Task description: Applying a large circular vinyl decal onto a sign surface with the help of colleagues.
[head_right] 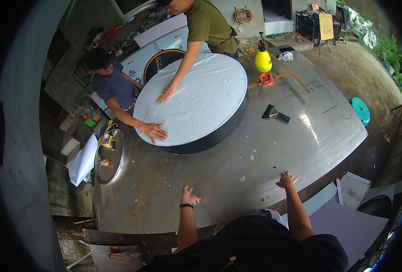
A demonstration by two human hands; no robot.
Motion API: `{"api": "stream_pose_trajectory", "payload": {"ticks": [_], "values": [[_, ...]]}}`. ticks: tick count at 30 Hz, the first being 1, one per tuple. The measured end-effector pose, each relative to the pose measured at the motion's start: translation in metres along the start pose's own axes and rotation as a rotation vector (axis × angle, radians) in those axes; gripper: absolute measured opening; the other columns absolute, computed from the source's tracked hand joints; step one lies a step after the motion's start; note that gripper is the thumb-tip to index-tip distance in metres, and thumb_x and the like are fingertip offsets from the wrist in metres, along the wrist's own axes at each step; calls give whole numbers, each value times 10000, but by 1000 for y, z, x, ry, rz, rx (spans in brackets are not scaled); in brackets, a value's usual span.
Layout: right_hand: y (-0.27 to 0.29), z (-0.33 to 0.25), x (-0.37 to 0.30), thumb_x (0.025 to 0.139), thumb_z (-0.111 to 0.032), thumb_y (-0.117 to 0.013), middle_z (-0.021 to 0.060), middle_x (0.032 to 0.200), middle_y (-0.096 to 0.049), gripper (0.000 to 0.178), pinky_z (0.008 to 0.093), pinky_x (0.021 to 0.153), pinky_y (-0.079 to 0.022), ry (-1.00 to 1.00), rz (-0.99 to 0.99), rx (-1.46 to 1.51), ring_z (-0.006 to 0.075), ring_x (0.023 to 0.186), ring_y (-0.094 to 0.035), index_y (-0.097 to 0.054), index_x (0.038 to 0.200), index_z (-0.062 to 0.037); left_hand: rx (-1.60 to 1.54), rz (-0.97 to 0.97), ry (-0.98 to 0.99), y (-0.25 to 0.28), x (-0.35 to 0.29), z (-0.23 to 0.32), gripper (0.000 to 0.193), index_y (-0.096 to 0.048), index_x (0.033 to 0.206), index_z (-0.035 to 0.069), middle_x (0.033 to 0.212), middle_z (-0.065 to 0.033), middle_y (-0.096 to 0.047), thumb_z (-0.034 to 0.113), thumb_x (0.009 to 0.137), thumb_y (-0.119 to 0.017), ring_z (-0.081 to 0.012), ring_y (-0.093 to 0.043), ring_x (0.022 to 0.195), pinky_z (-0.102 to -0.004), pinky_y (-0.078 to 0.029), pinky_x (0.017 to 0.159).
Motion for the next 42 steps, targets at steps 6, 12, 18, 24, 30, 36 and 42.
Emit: {"api": "stream_pose_trajectory", "payload": {"ticks": [6, 12, 18, 24, 30, 36, 42], "values": [[3, -11, -4, 662, -345, -643, 104, 1337, -216, 639, 655, 912, -71, 31, -27, -2, 361, 1174, -302, -384, 1208, -138, 17, -62, -36, 19, 24, 8, 602, -253, 1252, 171, 1364, -83, -104, 466, 772, -464, -436, 108, 1217, -618, -36, 929], [1, -8, -2, 684, -381, -624, 94, 1359, -168, 669, 663, 899, -100, 10, -59, -58, 341, 1187, -292, -329, 1245, -169, 146, -87, -186, 14, 27, 12, 600, -358, 1171, 113, 1249, -382, -34, 507, 735, -476, -565, -42, 1140, -598, -141, 927], [3, -11, -1, 668, -354, -640, 94, 1361, -179, 666, 644, 917, -70, 18, -46, -33, 362, 1178, -300, -357, 1234, -146, 121, -50, -170, 18, 27, 12, 613, -338, 1195, 123, 1236, -394, -58, 500, 733, -483, -564, -48, 1135, -589, -162, 928], [0, -2, 2, 688, -389, -620, 92, 1350, -200, 654, 677, 885, -114, 2, -45, -98, 333, 1175, -318, -345, 1235, -161, 93, -54, -169, 5, 17, 8, 639, -338, 1213, 106, 1188, -421, -115, 487, 726, -501, -528, -28, 1157, -595, -185, 922], [2, -11, 1, 682, -391, -627, 96, 1326, -252, 631, 678, 882, -121, 23, -36, -101, 333, 1167, -328, -379, 1209, -149, 127, -83, -210, 14, 24, 13, 647, -327, 1224, 94, 1161, -427, -153, 485, 735, -489, -520, -31, 1163, -604, -200, 910], [0, -3, 8, 672, -385, -638, 95, 1288, -307, 594, 669, 886, -132, 0, -10, -89, 328, 1148, -353, -423, 1163, -129, 129, -32, -153, 3, 16, 11, 629, -337, 1206, 96, 1261, -372, -30, 490, 738, -483, -502, -32, 1181, -602, -185, 915], [2, -11, 3, 672, -373, -639, 105, 1282, -311, 596, 660, 899, -118, -11, 5, -73, 325, 1158, -340, -423, 1162, -112, 111, -23, -101, 12, 22, 11, 603, -357, 1185, 119, 1287, -342, 1, 502, 736, -480, -507, -34, 1186, -591, -171, 907]]}}
Point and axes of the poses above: each hand's wrist, its own x-axis towards the middle knuckle, its own y-axis out of the back of the hand, z = x × y, the point moved 8 cm from there along x, towards the middle knuckle
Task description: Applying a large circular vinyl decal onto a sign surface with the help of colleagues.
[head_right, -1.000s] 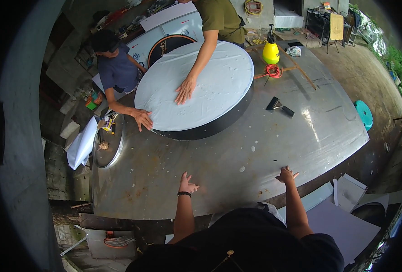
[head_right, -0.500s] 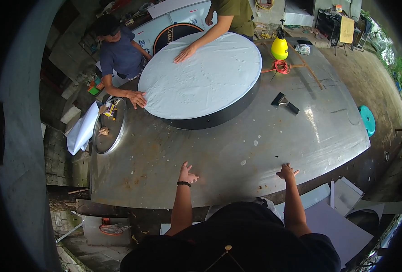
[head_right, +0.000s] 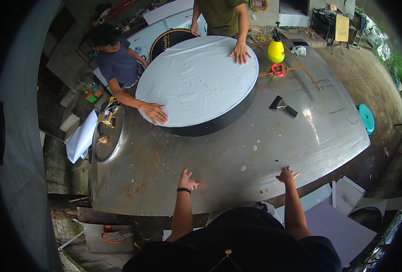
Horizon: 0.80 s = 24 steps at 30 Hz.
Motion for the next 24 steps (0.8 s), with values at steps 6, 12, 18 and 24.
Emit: {"api": "stream_pose_trajectory", "payload": {"ticks": [6, 12, 18, 24], "values": [[-2, 4, 4, 677, -364, -632, 116, 1293, -296, 575, 648, 913, -103, -17, -4, 14, 328, 1171, -319, -439, 1155, -108, -14, -29, 107, -1, 5, -7, 580, -381, 1161, 131, 1296, -338, 52, 508, 733, -484, -550, -71, 1160, -598, -101, 897], [1, 3, 3, 677, -376, -629, 130, 1259, -347, 575, 637, 922, -98, -39, -2, -28, 317, 1172, -320, -461, 1140, -79, -76, 1, 163, -5, 1, -10, 614, -371, 1170, 126, 1274, -358, 126, 507, 710, -515, -539, 80, 1167, -606, -42, 923], [5, -2, -1, 671, -388, -631, 146, 1245, -362, 585, 634, 924, -106, -37, -7, -61, 309, 1162, -333, -474, 1125, -55, -51, 10, 133, -7, -9, -8, 632, -346, 1191, 134, 1239, -406, 111, 511, 710, -507, -555, 110, 1144, -611, -80, 923], [8, -7, -2, 673, -366, -630, 152, 1245, -360, 532, 623, 937, -67, -24, 15, -24, 308, 1174, -316, -508, 1093, -64, 34, 8, 100, -3, -6, -4, 639, -330, 1206, 146, 1128, -483, -94, 548, 722, -448, -604, -163, 1015, -599, -147, 915]]}}
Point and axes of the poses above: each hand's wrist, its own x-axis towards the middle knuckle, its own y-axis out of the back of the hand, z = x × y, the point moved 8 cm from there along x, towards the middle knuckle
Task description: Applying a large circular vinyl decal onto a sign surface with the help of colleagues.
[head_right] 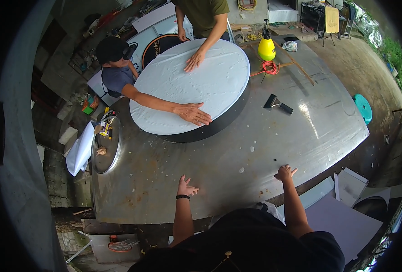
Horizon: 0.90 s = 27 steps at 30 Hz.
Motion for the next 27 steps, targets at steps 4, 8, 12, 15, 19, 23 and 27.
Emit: {"api": "stream_pose_trajectory", "payload": {"ticks": [4, 8, 12, 15, 19, 23, 27], "values": [[-1, -1, 2, 663, -373, -636, 152, 1250, -351, 548, 630, 932, -69, 11, 1, 11, 312, 1172, -316, -507, 1092, -60, 46, -30, -20, 2, 5, 2, 626, -332, 1201, 157, 1052, -479, -184, 554, 727, -429, -556, -297, 861, -577, -184, 913], [-2, 0, 2, 652, -372, -643, 163, 1255, -339, 547, 637, 927, -72, 13, 3, 14, 318, 1173, -313, -516, 1082, -58, 59, 11, 11, 3, 5, 0, 609, -331, 1197, 174, 1023, -460, -226, 557, 731, -413, -503, -326, 790, -560, -217, 902], [3, -3, -3, 648, -368, -646, 174, 1260, -330, 535, 638, 926, -74, 19, -3, 30, 322, 1176, -307, -526, 1069, -59, 40, 58, 21, 8, 5, -2, 601, -334, 1193, 177, 1112, -456, -188, 552, 731, -422, -551, -267, 934, -570, -206, 894], [2, 1, -3, 646, -365, -649, 184, 1281, -300, 528, 636, 926, -75, 15, -14, 41, 324, 1185, -296, -533, 1062, -61, 14, 45, 22, 4, 4, -3, 604, -336, 1190, 170, 1186, -441, -120, 545, 728, -439, -566, -156, 1067, -587, -180, 887], [0, 3, 0, 647, -364, -648, 189, 1303, -264, 531, 635, 926, -74, 17, 8, 47, 324, 1192, -289, -530, 1067, -62, -7, 52, 15, 6, 5, -4, 612, -335, 1195, 166, 1216, -427, -81, 540, 726, -455, -555, -87, 1123, -602, -172, 872], [0, 2, 0, 649, -361, -647, 189, 1298, -271, 545, 635, 926, -74, 26, 10, 51, 325, 1187, -296, -515, 1086, -62, -71, 31, 31, 5, 3, -4, 645, -338, 1203, 139, 1262, -374, -9, 529, 713, -495, -504, 10, 1163, -591, -141, 908], [1, 3, -3, 650, -361, -647, 184, 1283, -290, 550, 637, 927, -76, 24, -8, 40, 326, 1177, -308, -510, 1091, -61, -116, 64, 42, -1, -6, -6, 665, -347, 1205, 113, 1293, -335, 18, 526, 709, -510, -469, 64, 1201, -586, -124, 938]]}}
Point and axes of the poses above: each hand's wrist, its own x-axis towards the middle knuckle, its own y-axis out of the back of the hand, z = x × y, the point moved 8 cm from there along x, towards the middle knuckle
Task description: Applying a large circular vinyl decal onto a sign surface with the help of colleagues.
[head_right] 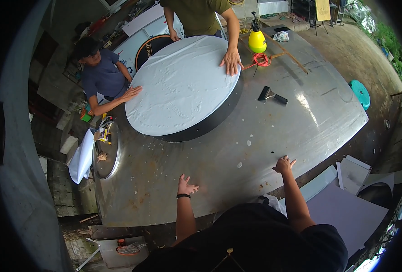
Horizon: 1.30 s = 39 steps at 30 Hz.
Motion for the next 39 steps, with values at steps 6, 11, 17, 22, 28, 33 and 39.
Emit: {"api": "stream_pose_trajectory", "payload": {"ticks": [6, 11, 17, 22, 28, 33, 39], "values": [[-1, 0, 4, 649, -361, -648, 175, 1268, -310, 526, 641, 924, -79, 6, 41, -6, 321, 1168, -318, -532, 1061, -56, 38, -71, -53, 1, 2, 3, 665, -326, 1202, 138, 1249, -397, 70, 527, 698, -518, -536, 36, 1150, -591, -97, 933], [-1, -2, 5, 651, -353, -648, 165, 1241, -343, 513, 642, 923, -77, 13, 23, -15, 313, 1153, -336, -538, 1052, -54, 14, -68, -42, 3, 4, 3, 672, -330, 1201, 131, 1266, -375, 71, 518, 691, -536, -509, 44, 1170, -589, -99, 933], [0, -3, 5, 658, -345, -641, 167, 1236, -349, 499, 648, 918, -70, 14, 6, -25, 314, 1156, -331, -541, 1048, -51, 20, -37, -29, 2, 1, 1, 666, -329, 1206, 130, 1270, -360, -5, 526, 703, -514, -490, 12, 1181, -576, -101, 942], [1, -5, 5, 658, -344, -640, 168, 1233, -351, 499, 651, 915, -65, 15, 4, -22, 315, 1160, -324, -542, 1048, -51, 7, -17, -34, 3, -1, 3, 659, -333, 1207, 116, 1258, -365, -57, 516, 715, -513, -471, 14, 1198, -572, -101, 949], [-1, -5, 7, 659, -354, -636, 173, 1228, -354, 486, 655, 913, -63, 23, 3, -24, 318, 1159, -321, -553, 1033, -54, 0, -16, -12, 1, -3, 1, 648, -346, 1197, 121, 1269, -348, -55, 517, 712, -515, -460, 38, 1202, -567, -89, 954], [-3, -2, 10, 659, -361, -636, 174, 1223, -358, 483, 656, 912, -63, 20, 25, -37, 316, 1160, -320, -558, 1025, -55, 9, -15, -25, -3, -7, 2, 630, -359, 1187, 127, 1272, -343, -51, 515, 715, -510, -463, 44, 1199, -562, -88, 958], [1, -5, 5, 662, -361, -635, 173, 1228, -350, 490, 656, 912, -64, 27, 29, -25, 315, 1159, -321, -551, 1038, -59, 8, -30, -43, 0, -5, 3, 629, -349, 1196, 123, 1268, -351, -51, 508, 724, -503, -465, 40, 1198, -569, -90, 951]]}}
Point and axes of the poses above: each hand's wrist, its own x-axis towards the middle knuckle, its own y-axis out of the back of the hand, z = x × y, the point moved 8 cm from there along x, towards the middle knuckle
